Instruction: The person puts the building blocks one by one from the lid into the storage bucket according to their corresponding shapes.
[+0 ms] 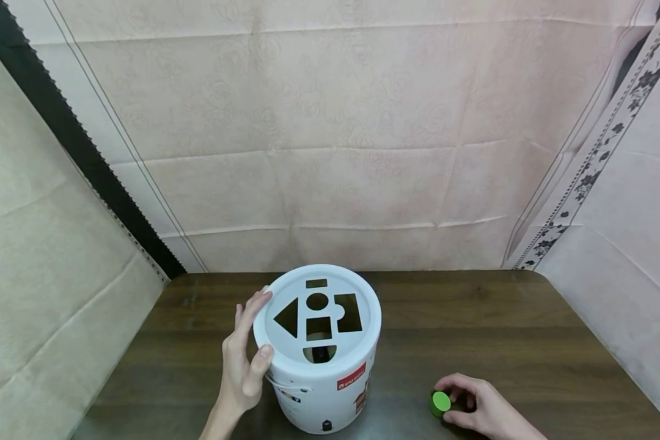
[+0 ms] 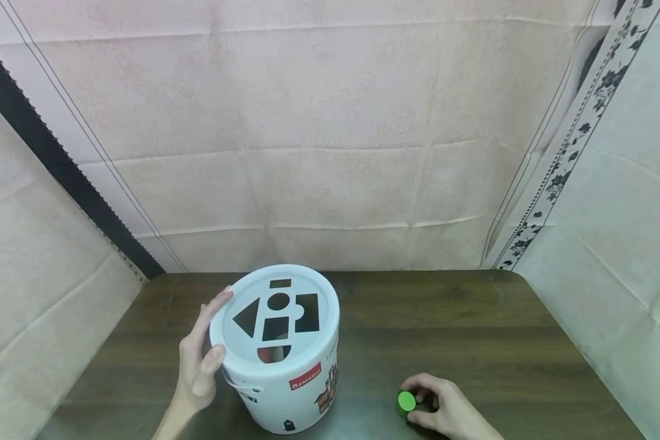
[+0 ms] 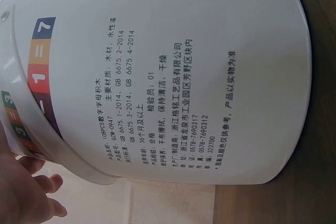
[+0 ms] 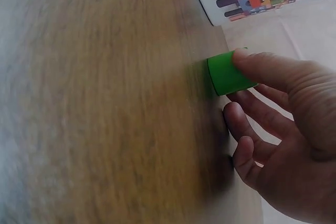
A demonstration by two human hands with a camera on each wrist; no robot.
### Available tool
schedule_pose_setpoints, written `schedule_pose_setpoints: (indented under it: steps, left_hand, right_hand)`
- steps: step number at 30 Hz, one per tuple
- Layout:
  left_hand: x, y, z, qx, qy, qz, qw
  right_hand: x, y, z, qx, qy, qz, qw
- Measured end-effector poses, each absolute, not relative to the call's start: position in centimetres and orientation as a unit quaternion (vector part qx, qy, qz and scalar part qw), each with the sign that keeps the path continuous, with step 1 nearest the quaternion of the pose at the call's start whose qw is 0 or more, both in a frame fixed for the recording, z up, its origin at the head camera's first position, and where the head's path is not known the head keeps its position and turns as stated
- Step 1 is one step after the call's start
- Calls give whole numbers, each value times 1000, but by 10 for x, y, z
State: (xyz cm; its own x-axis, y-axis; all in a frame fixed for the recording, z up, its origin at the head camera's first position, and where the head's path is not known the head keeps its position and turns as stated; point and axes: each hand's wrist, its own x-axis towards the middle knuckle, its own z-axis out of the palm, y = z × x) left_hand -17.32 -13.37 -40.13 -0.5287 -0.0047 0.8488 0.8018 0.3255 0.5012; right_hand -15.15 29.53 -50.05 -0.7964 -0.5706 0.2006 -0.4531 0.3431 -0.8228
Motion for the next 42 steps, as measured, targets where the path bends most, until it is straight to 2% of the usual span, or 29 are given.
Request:
schedule_pose_setpoints:
  steps: [7, 17, 26, 35, 42]
  left_hand:
    - [-173, -134, -402, -283, -709, -506, 401]
    - [-173, -133, -401, -283, -709, -508, 399]
    - [-173, -133, -401, -284, -709, -507, 400]
    - [-173, -133, -401, -287, -707, -508, 399]
    - [-173, -134, -401, -287, -707, -508, 400]
  right_hand:
    - [-151, 294, -502, -325, 814, -479, 43]
    - [-150, 293, -490, -289, 817, -496, 54]
    - [-153, 285, -467, -334, 818, -463, -68]
    - [-163, 277, -435, -357, 816, -436, -126]
    - [-169, 272, -408, -352, 828, -413, -140]
